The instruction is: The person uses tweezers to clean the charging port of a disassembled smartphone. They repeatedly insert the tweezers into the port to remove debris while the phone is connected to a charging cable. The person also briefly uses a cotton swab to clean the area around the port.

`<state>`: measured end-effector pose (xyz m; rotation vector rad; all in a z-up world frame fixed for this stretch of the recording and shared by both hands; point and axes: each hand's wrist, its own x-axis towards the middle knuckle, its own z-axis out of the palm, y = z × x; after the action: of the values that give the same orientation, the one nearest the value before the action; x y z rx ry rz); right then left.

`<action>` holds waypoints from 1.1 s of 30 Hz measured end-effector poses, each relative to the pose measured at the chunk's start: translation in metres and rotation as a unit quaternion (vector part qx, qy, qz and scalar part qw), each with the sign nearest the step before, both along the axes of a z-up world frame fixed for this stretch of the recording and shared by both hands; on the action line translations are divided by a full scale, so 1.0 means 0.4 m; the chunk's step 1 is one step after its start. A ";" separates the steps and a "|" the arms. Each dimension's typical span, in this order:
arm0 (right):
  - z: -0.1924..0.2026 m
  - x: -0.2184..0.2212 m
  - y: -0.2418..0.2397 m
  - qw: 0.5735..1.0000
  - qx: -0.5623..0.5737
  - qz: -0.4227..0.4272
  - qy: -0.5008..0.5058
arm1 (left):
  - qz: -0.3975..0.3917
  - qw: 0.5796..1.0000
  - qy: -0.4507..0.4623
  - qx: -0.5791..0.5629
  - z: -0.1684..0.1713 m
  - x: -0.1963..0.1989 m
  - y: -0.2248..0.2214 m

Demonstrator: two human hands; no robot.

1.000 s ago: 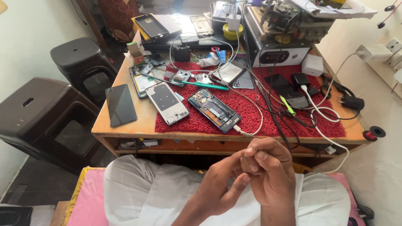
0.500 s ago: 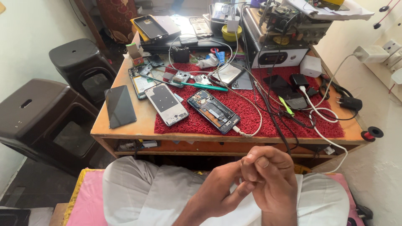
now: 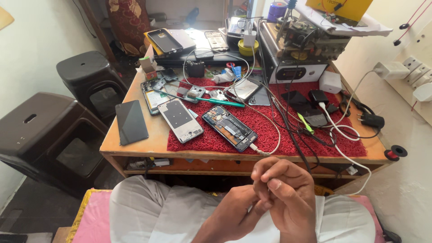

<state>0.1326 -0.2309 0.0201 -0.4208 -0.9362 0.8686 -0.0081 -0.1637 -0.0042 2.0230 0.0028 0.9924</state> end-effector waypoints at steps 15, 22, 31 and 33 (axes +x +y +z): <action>0.061 -0.009 -0.019 0.985 -0.154 0.036 -0.069 | 0.100 0.992 -0.019 0.069 0.021 -0.004 -0.034; 0.055 -0.001 -0.027 0.988 -0.057 0.129 -0.067 | 0.117 0.989 -0.005 0.085 0.026 -0.030 -0.064; 0.052 0.005 -0.044 0.989 0.054 0.138 0.018 | -0.181 0.931 0.020 -0.317 -0.046 -0.016 -0.087; 0.044 0.001 -0.054 0.987 0.055 0.144 0.048 | -0.205 0.906 0.018 -0.369 -0.069 -0.006 -0.101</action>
<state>0.1330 -0.2525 0.0379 -0.1472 -0.9637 1.0835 -0.0105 -0.2043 -0.0318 1.2654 -0.0223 0.5584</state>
